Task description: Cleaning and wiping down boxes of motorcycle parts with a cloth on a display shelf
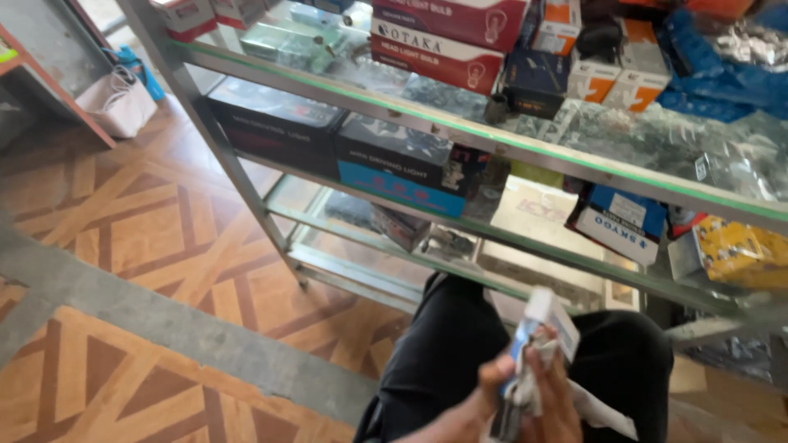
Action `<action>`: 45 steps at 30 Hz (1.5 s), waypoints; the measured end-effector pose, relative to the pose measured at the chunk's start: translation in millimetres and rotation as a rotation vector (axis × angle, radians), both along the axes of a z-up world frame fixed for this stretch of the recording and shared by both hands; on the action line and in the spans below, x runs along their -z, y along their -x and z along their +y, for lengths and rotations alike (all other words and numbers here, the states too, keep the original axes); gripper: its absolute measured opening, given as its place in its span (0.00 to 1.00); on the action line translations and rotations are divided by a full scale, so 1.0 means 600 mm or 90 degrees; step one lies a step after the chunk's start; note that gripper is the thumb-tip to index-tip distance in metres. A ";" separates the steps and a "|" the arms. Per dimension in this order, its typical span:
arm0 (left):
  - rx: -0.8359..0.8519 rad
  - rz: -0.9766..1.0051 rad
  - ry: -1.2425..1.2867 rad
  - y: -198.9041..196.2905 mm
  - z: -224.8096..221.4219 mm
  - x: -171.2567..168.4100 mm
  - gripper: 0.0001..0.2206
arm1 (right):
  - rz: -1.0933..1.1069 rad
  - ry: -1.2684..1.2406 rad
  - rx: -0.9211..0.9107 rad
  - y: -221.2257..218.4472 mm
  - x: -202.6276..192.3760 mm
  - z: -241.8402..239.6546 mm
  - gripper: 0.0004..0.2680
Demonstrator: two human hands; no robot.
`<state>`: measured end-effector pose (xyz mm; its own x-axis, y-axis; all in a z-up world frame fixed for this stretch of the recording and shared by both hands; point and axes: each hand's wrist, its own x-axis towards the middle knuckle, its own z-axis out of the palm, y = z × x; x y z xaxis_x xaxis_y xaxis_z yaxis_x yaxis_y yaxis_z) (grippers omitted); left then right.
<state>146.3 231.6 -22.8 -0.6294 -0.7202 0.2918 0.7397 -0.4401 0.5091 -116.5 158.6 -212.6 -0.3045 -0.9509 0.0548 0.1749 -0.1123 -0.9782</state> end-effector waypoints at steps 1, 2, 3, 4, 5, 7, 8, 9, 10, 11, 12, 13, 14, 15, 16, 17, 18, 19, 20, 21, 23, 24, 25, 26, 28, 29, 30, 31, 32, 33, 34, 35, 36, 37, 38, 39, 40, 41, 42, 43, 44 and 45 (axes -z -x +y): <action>0.048 0.048 -0.181 0.007 0.001 0.061 0.38 | 0.349 0.154 -0.037 -0.121 -0.175 0.065 0.19; 0.094 0.095 -0.364 0.015 0.003 0.123 0.37 | 0.699 0.302 -0.079 -0.225 -0.343 0.212 0.25; 0.108 0.092 -0.364 0.005 0.014 0.075 0.37 | 0.703 0.295 -0.067 -0.229 -0.384 0.201 0.25; 0.014 0.022 -0.226 -0.005 0.023 0.027 0.37 | 0.694 0.275 -0.048 -0.231 -0.426 0.190 0.26; -0.077 -0.048 -0.091 -0.019 0.039 -0.020 0.38 | 0.682 0.249 -0.030 -0.236 -0.467 0.186 0.29; -0.047 -0.002 -0.079 -0.007 0.045 -0.019 0.38 | 0.691 0.258 -0.002 -0.266 -0.492 0.184 0.28; -0.034 0.046 -0.062 0.000 0.047 -0.018 0.38 | 0.699 0.281 0.014 -0.281 -0.506 0.181 0.28; -0.034 0.046 -0.060 -0.008 0.035 -0.012 0.38 | 0.699 0.284 0.015 -0.280 -0.504 0.187 0.28; -0.045 0.032 -0.089 -0.017 0.023 -0.006 0.37 | 0.734 0.295 -0.066 -0.280 -0.502 0.194 0.25; -0.053 0.015 -0.123 -0.031 0.016 0.000 0.35 | 0.765 0.298 -0.147 -0.284 -0.500 0.206 0.23; -0.050 0.012 -0.126 -0.045 0.012 0.006 0.35 | 0.762 0.294 -0.145 -0.270 -0.481 0.206 0.23; -0.066 -0.006 -0.168 -0.050 -0.001 0.012 0.34 | 0.780 0.255 -0.130 -0.250 -0.464 0.198 0.25; -0.082 -0.024 -0.209 -0.057 -0.015 0.018 0.34 | 0.797 0.216 -0.115 -0.230 -0.446 0.189 0.28; -0.086 -0.024 -0.212 -0.051 -0.002 0.003 0.34 | 0.796 0.217 -0.119 -0.235 -0.470 0.184 0.28; -0.060 -0.067 -0.122 -0.045 0.011 -0.011 0.34 | 0.739 0.235 -0.065 -0.239 -0.494 0.179 0.28; -0.025 -0.111 -0.032 -0.035 0.023 -0.023 0.33 | 0.683 0.247 -0.005 -0.241 -0.516 0.177 0.28; -0.021 -0.111 -0.034 -0.025 0.034 0.005 0.33 | 0.683 0.242 -0.002 -0.247 -0.485 0.185 0.28; 0.041 -0.080 -0.125 -0.014 0.036 0.031 0.31 | 0.678 0.236 0.019 -0.252 -0.457 0.184 0.24; 0.103 -0.048 -0.216 -0.003 0.038 0.056 0.29 | 0.672 0.230 0.041 -0.258 -0.429 0.184 0.19; 0.102 -0.049 -0.214 -0.008 0.013 0.079 0.29 | 0.671 0.232 0.042 -0.265 -0.447 0.199 0.19; 0.081 0.127 -0.330 -0.015 -0.036 0.126 0.36 | 0.810 0.275 -0.134 -0.277 -0.481 0.231 0.23; 0.088 0.125 -0.329 -0.029 -0.023 0.081 0.36 | 0.811 0.272 -0.128 -0.264 -0.469 0.226 0.23; 0.012 0.046 -0.230 -0.041 -0.011 0.036 0.36 | 0.717 0.222 -0.127 -0.248 -0.459 0.217 0.27; -0.064 -0.032 -0.129 -0.054 0.001 -0.009 0.36 | 0.622 0.172 -0.125 -0.232 -0.449 0.207 0.32; -0.038 -0.043 -0.151 -0.030 0.026 0.022 0.33 | 0.646 0.192 -0.039 -0.244 -0.484 0.195 0.31; -0.001 -0.054 -0.168 -0.015 0.040 0.038 0.30 | 0.671 0.211 0.060 -0.246 -0.500 0.190 0.30; 0.005 -0.056 -0.175 -0.016 0.046 0.054 0.30 | 0.671 0.201 0.062 -0.254 -0.483 0.200 0.30; 0.067 -0.051 -0.213 -0.014 0.039 0.069 0.30 | 0.753 0.264 0.056 -0.259 -0.469 0.198 0.29; 0.129 -0.047 -0.250 -0.012 0.031 0.083 0.30 | 0.835 0.326 0.048 -0.264 -0.454 0.197 0.28; 0.129 -0.045 -0.253 -0.019 0.013 0.103 0.30 | 0.837 0.323 0.045 -0.264 -0.460 0.206 0.28; 0.110 0.062 -0.325 -0.027 -0.004 0.122 0.33 | 0.825 0.322 -0.053 -0.265 -0.465 0.215 0.26; 0.095 0.169 -0.391 -0.034 -0.030 0.142 0.38 | 0.814 0.319 -0.143 -0.266 -0.470 0.220 0.25; 0.102 0.170 -0.390 -0.038 -0.018 0.105 0.38 | 0.818 0.317 -0.138 -0.248 -0.452 0.213 0.25; 0.024 0.055 -0.283 -0.045 -0.004 0.068 0.35 | 0.724 0.269 -0.125 -0.229 -0.433 0.205 0.25; -0.052 -0.058 -0.173 -0.052 0.011 0.032 0.34 | 0.630 0.221 -0.112 -0.211 -0.413 0.197 0.27; -0.056 -0.059 -0.180 -0.045 0.027 0.008 0.34 | 0.628 0.217 -0.119 -0.222 -0.437 0.195 0.27; -0.010 -0.108 -0.122 -0.038 0.042 -0.016 0.34 | 0.681 0.230 -0.030 -0.233 -0.461 0.193 0.29; 0.038 -0.154 -0.054 -0.027 0.046 -0.040 0.35 | 0.736 0.249 0.067 -0.240 -0.485 0.182 0.31; 0.036 -0.152 -0.051 -0.004 0.023 0.044 0.35 | 0.737 0.253 0.067 -0.237 -0.441 0.188 0.31; 0.153 -0.124 -0.262 0.006 0.010 0.129 0.26 | 0.715 0.299 0.010 -0.235 -0.398 0.192 0.27; 0.271 -0.089 -0.470 0.006 0.010 0.214 0.19 | 0.691 0.344 -0.046 -0.233 -0.355 0.196 0.24; 0.268 -0.090 -0.474 0.010 0.031 0.143 0.19 | 0.688 0.343 -0.049 -0.242 -0.375 0.206 0.24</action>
<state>140.4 250.0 -108.9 -0.8815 -0.3915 -0.2641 0.3914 -0.9186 0.0553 28.8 282.4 12.2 0.1994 -0.7419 0.6402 -0.6798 -0.5753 -0.4549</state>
